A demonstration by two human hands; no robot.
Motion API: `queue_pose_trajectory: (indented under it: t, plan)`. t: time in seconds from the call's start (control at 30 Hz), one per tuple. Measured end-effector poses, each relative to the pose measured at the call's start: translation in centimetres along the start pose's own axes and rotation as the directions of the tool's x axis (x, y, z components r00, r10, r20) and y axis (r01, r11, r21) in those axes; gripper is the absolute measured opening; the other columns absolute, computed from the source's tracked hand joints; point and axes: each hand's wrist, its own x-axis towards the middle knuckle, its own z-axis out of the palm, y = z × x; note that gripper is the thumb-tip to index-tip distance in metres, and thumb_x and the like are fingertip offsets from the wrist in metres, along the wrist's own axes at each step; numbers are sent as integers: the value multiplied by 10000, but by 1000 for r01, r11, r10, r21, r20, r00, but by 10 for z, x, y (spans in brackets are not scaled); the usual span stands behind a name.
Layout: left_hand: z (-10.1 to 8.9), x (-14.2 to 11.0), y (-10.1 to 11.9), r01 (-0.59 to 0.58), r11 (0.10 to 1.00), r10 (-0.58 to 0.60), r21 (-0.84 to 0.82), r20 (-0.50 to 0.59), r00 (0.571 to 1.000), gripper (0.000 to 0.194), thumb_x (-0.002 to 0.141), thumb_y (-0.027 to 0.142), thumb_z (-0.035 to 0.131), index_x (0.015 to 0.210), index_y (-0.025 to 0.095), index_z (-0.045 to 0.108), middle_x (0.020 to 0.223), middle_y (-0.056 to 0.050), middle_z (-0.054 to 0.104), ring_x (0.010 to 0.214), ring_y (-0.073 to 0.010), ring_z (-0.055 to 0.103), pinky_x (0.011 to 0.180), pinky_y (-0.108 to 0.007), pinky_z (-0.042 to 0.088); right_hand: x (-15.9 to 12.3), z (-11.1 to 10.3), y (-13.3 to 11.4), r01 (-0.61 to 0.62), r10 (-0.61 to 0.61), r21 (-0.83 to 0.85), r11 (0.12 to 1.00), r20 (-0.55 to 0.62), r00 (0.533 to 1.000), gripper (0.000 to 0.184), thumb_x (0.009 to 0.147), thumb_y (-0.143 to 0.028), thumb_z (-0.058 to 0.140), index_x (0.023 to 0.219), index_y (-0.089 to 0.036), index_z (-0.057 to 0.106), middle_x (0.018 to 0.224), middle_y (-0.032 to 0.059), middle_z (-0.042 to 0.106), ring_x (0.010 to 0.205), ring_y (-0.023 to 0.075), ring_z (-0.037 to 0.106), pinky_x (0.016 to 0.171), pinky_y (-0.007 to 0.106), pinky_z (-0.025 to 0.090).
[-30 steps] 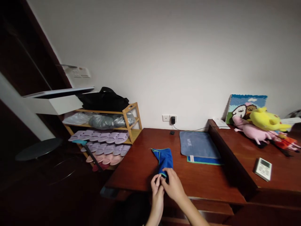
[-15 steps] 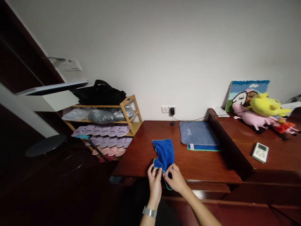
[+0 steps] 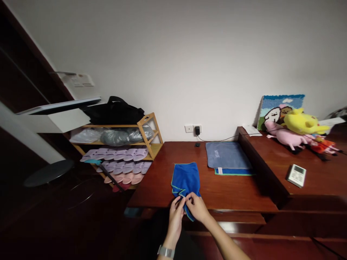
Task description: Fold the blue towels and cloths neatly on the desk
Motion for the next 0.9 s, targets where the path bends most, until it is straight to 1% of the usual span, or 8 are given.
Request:
queue_pose_trajectory:
  t: [0.17, 0.27, 0.4, 0.47, 0.63, 0.7, 0.8, 0.9]
  plan:
    - [-3, -8, 11, -59, 988, 49, 140, 77, 996, 644, 608, 604, 886, 1067, 174, 745, 1115, -138, 764, 856, -232, 715, 620, -270, 503, -2, 9, 14, -103, 103, 164, 981, 13, 995, 368, 884, -616, 521, 846, -250, 528, 678, -34, 595, 625, 169, 593, 604, 279, 495]
    - [-3, -8, 13, -128, 974, 97, 189, 166, 981, 571, 589, 630, 883, 918, 181, 756, 940, -110, 780, 865, -264, 722, 700, -315, 554, -1, 11, 15, -174, 165, 250, 952, 58, 985, 437, 868, -699, 516, 863, -263, 481, 709, -49, 583, 593, 160, 578, 542, 278, 501]
    - [-4, 0, 12, -184, 952, 117, 244, 264, 957, 547, 564, 673, 876, 790, 199, 724, 760, -65, 755, 755, -252, 716, 684, -332, 569, 2, 10, 12, -91, 89, 133, 987, 20, 996, 490, 866, -741, 553, 830, -256, 486, 663, -58, 562, 588, 146, 567, 547, 253, 477]
    - [-6, 4, 13, -157, 960, 102, 232, 232, 967, 566, 525, 667, 897, 793, 203, 714, 776, -66, 764, 777, -259, 730, 711, -336, 579, 2, 9, 11, -72, 72, 105, 992, 3, 997, 513, 876, -765, 537, 826, -256, 493, 633, -63, 548, 561, 143, 568, 533, 248, 462]
    - [-12, 3, 20, 15, 993, -32, 119, 138, 990, 726, 475, 569, 945, 1056, 187, 737, 894, -98, 800, 833, -290, 759, 739, -357, 592, 0, 10, 7, -126, 133, 268, 955, -8, 991, 635, 810, -904, 475, 820, -269, 471, 635, -67, 538, 535, 155, 573, 526, 282, 498]
    - [-17, 1, 26, 66, 996, -75, 65, 135, 988, 655, 508, 516, 942, 1030, 169, 751, 926, -110, 802, 852, -294, 761, 739, -358, 595, -2, 4, 4, -116, 146, 307, 945, -79, 986, 659, 778, -926, 494, 779, -268, 475, 628, -66, 508, 568, 158, 558, 555, 291, 514]
    - [-29, 4, 51, 120, 983, -120, -138, 7, 993, 373, 594, 307, 912, 887, 165, 730, 864, -84, 786, 768, -233, 752, 692, -311, 590, -4, -23, -5, -80, 156, 340, 937, -204, 966, 650, 757, -902, 565, 717, -258, 488, 615, -58, 486, 580, 159, 534, 564, 288, 500]
    - [-51, 17, 98, 30, 932, -99, -361, -174, 980, 219, 685, 111, 797, 741, 187, 600, 644, 17, 671, 557, -122, 657, 582, -227, 547, -8, -75, -19, -13, 140, 385, 923, -305, 942, 603, 764, -832, 646, 708, -240, 551, 616, -42, 539, 573, 161, 548, 574, 290, 493]
